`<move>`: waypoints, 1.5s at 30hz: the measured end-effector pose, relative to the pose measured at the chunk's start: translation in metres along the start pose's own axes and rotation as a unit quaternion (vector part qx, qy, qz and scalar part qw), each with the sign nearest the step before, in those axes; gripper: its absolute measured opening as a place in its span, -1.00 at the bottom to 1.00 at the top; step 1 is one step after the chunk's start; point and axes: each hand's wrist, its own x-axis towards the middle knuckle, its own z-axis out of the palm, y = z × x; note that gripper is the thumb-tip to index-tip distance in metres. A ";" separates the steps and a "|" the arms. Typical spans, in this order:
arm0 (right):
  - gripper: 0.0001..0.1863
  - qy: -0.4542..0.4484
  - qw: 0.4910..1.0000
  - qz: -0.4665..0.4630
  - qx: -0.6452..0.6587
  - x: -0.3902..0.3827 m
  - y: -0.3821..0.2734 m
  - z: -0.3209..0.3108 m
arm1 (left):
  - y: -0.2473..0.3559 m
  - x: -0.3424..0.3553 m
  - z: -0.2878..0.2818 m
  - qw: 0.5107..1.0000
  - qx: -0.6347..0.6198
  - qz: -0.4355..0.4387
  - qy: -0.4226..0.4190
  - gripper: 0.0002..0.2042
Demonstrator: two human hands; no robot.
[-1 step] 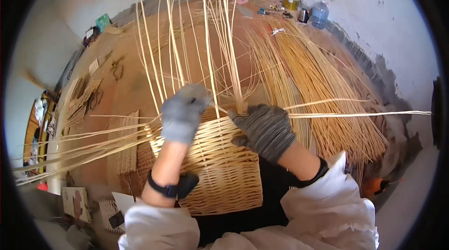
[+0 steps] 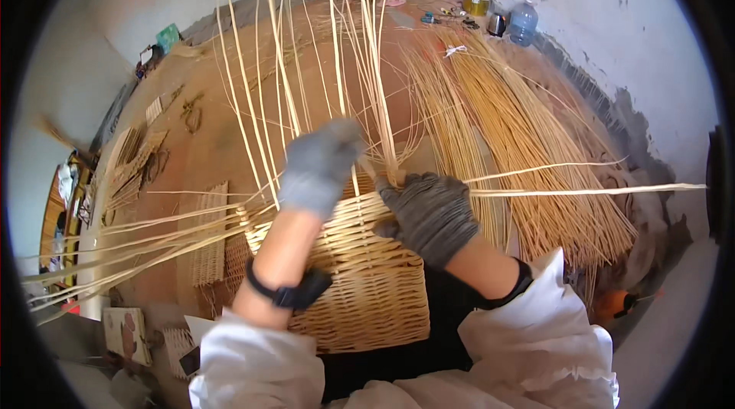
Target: The person weaves a basket by hand, threading thin wooden strips through a set of vertical wooden supports while holding the growing structure.
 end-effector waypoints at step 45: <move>-0.83 0.257 0.741 0.121 0.608 0.054 -0.111 0.042 | -0.115 -0.114 0.001 0.898 -0.075 -0.116 0.417 -0.74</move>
